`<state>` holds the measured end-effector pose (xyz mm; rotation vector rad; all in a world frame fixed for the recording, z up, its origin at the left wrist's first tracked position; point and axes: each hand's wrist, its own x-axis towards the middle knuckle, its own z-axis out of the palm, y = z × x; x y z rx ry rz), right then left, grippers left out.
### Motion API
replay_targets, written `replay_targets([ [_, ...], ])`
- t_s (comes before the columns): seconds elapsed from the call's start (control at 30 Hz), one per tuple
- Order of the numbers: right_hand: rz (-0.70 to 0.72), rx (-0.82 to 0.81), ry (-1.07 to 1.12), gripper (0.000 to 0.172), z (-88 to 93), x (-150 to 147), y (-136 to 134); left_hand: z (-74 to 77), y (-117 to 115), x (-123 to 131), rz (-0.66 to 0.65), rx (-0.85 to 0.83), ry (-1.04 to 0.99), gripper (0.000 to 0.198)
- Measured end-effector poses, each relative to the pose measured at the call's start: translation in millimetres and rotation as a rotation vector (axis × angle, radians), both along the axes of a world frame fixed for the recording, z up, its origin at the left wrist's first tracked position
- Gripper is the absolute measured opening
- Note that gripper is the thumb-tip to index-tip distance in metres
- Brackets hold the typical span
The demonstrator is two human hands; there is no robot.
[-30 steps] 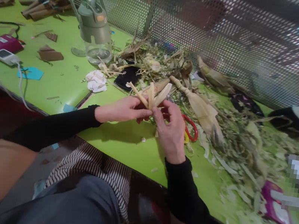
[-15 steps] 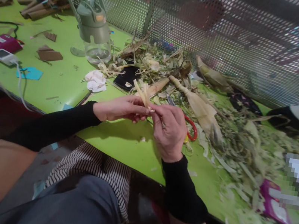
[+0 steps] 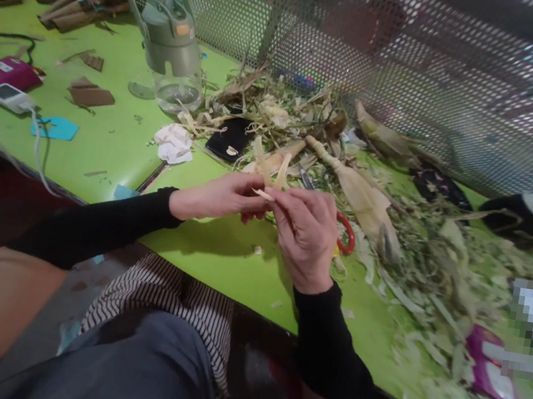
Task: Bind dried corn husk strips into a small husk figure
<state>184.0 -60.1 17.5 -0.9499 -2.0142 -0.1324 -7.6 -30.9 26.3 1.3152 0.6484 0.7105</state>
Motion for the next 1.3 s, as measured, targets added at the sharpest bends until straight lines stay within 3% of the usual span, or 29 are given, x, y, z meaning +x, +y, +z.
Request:
replay_targets([
  [0.13, 0.012, -0.063, -0.022, 0.024, -0.2, 0.6, 2.7, -5.4, 2.1, 4.1, 0.045, 0.048, 0.058, 0.015],
  [0.37, 0.083, -0.255, 0.021, 0.021, 3.4, 3.6, 4.9, -8.1, 5.3, 0.5, 0.001, 0.065, 0.079, 0.014],
  [0.53, 0.056, -0.204, -0.030, 0.023, 5.5, 4.7, 1.7, -6.7, 5.2, -4.0, -0.088, 0.056, 0.050, 0.015],
  [0.7, -0.004, -0.100, -0.118, 0.028, 5.1, 0.8, -1.3, -4.1, 0.8, -4.2, -0.046, 0.060, 0.042, 0.020],
  [0.9, -0.033, -0.115, -0.027, 0.022, 3.9, -2.8, 2.1, -7.0, 1.7, -0.6, -0.024, -0.113, -0.056, 0.032],
  [1.07, -0.016, -0.117, -0.130, 0.024, 2.9, 2.1, 4.1, -5.9, 0.5, 2.0, -0.038, -0.048, -0.040, 0.043],
  [1.2, 0.026, -0.194, -0.103, 0.028, 4.7, 1.7, 2.9, -5.9, 1.6, 3.5, -0.014, -0.086, -0.027, 0.034],
  [1.3, -0.015, -0.236, -0.008, 0.027, 4.2, 0.0, 2.7, -7.0, 3.2, 3.6, -0.016, -0.007, 0.051, 0.027],
])
